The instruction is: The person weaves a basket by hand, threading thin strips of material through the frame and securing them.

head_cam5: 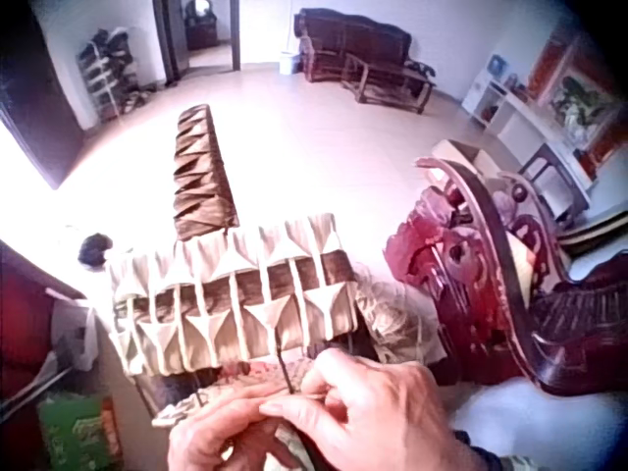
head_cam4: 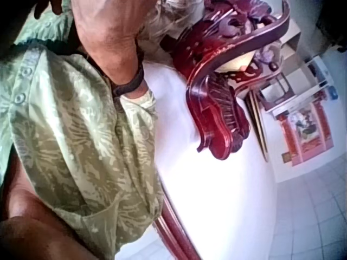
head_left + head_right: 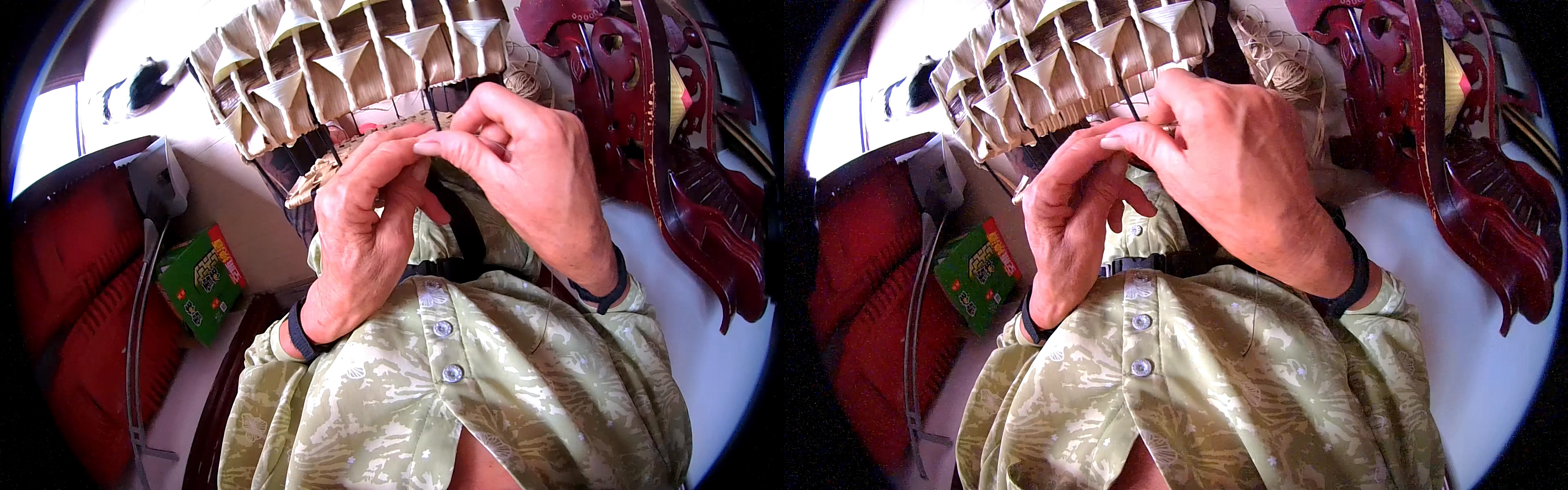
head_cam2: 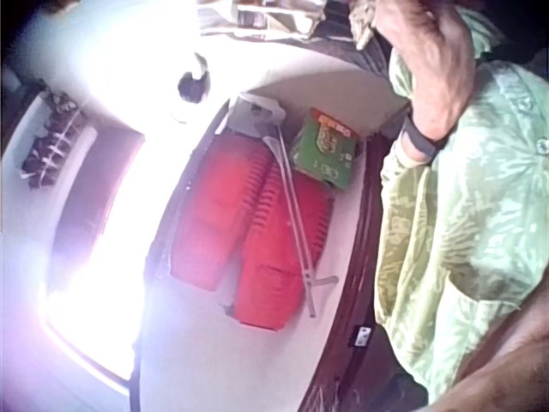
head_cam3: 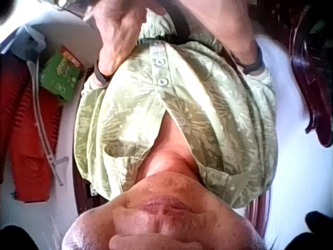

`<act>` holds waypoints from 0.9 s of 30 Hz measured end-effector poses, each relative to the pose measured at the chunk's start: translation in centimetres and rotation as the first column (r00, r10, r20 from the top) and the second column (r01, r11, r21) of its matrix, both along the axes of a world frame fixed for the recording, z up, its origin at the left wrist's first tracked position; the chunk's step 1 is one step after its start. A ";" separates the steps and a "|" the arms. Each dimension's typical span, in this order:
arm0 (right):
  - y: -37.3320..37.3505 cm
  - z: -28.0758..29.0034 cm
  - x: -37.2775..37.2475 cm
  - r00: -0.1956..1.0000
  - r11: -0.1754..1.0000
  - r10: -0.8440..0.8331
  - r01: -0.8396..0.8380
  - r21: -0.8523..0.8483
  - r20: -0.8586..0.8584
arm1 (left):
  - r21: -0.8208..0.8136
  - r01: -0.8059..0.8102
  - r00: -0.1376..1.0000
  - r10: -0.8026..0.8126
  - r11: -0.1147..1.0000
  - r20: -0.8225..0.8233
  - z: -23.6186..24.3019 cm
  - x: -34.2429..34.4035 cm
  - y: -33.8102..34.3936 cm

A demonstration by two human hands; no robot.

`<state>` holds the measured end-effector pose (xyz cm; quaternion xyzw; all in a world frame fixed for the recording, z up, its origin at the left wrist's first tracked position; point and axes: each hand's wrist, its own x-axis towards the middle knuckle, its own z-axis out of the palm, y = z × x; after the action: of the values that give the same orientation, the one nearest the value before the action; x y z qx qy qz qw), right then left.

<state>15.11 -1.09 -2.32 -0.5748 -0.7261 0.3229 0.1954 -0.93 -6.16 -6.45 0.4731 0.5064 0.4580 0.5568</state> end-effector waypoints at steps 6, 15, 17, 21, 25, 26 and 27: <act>-0.3 -0.1 0.0 1.000 0.998 0.019 -0.019 0.067 0.001 | -0.201 -0.003 0.995 0.023 0.979 0.099 1.6 -0.1 0.1; 0.1 -0.8 1.0 0.985 0.967 0.145 -0.160 0.199 0.091 | 0.185 -0.098 0.967 0.138 0.978 -0.216 -0.3 1.2 0.0; 0.2 -0.7 1.0 0.976 0.957 0.167 -0.194 0.214 0.139 | 0.276 -0.089 0.946 0.168 0.957 -0.278 -0.8 1.3 0.4; 0.2 -0.9 1.0 0.976 0.948 0.167 -0.198 0.248 0.143 | 0.328 -0.114 0.927 0.219 0.938 -0.304 -0.9 1.7 0.7; -0.7 0.6 1.2 0.993 0.988 0.117 -0.114 0.109 -0.021 | 0.291 -0.155 0.928 0.240 0.944 -0.284 -0.8 2.0 0.8; -1.1 1.2 1.4 0.993 0.993 0.103 -0.100 0.062 -0.052 | 0.275 -0.162 0.931 0.239 0.948 -0.276 -0.7 2.1 0.9; -1.5 1.7 1.6 0.993 0.996 0.088 -0.087 0.015 -0.083 | 0.274 -0.149 0.927 0.231 0.950 -0.295 -0.8 2.0 0.8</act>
<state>16.68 -2.58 -0.62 -0.5274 -0.7435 0.3507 0.2148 1.12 -5.38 -7.23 0.5553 0.5737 0.4856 0.3559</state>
